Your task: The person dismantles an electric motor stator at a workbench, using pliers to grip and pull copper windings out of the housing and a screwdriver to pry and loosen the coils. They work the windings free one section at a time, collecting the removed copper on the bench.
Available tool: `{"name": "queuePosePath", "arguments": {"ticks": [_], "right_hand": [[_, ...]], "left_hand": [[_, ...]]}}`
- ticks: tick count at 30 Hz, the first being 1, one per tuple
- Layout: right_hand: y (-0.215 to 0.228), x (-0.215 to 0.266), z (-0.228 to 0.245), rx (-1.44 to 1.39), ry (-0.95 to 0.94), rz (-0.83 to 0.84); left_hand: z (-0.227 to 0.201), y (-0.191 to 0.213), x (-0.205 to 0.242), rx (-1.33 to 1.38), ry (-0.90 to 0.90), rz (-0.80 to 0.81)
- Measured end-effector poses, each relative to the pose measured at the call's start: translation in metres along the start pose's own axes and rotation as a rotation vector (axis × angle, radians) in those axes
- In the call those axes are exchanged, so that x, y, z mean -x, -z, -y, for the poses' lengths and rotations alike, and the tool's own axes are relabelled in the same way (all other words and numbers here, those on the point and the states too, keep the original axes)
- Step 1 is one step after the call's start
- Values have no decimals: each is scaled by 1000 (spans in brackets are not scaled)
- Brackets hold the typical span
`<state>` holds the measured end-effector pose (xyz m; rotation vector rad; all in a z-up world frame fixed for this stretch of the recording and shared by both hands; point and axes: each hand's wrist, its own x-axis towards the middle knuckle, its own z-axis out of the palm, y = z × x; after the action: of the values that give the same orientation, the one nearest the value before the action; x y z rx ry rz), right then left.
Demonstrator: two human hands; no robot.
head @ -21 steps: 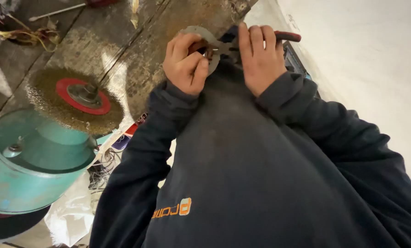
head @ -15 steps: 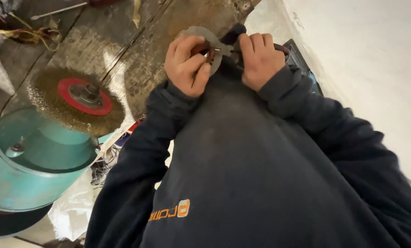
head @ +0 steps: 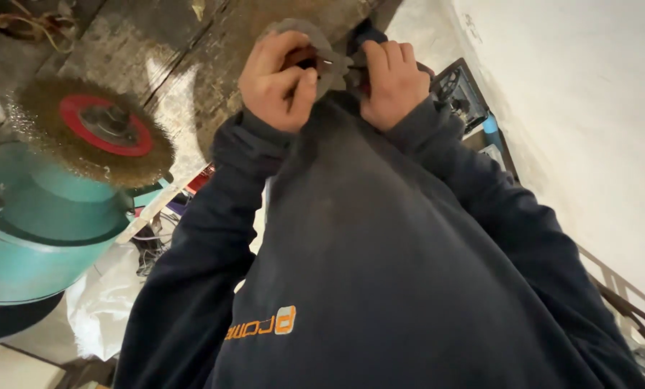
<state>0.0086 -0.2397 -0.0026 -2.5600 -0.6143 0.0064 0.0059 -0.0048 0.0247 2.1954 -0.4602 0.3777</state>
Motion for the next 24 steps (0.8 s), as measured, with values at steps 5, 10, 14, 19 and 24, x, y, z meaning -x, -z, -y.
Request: {"name": "queuePosePath", "arguments": {"ticks": [5,10,14,19,24], "right_hand": [[14,-10,0,31,43,26],[11,-16,-3,103,92,18],[11,-21,-9,89,84,88],[7,-24,-15,70,112,95],[-17,-26,-26,-27,97,26]], "left_hand": [[-6,20,-16,51,-2,-76],[66,-12,-16,179,549,109],[76,-13,-20,508,469,346],[78,-18,-15,520,328,174],[94,-26,-10,630,415,204]]}}
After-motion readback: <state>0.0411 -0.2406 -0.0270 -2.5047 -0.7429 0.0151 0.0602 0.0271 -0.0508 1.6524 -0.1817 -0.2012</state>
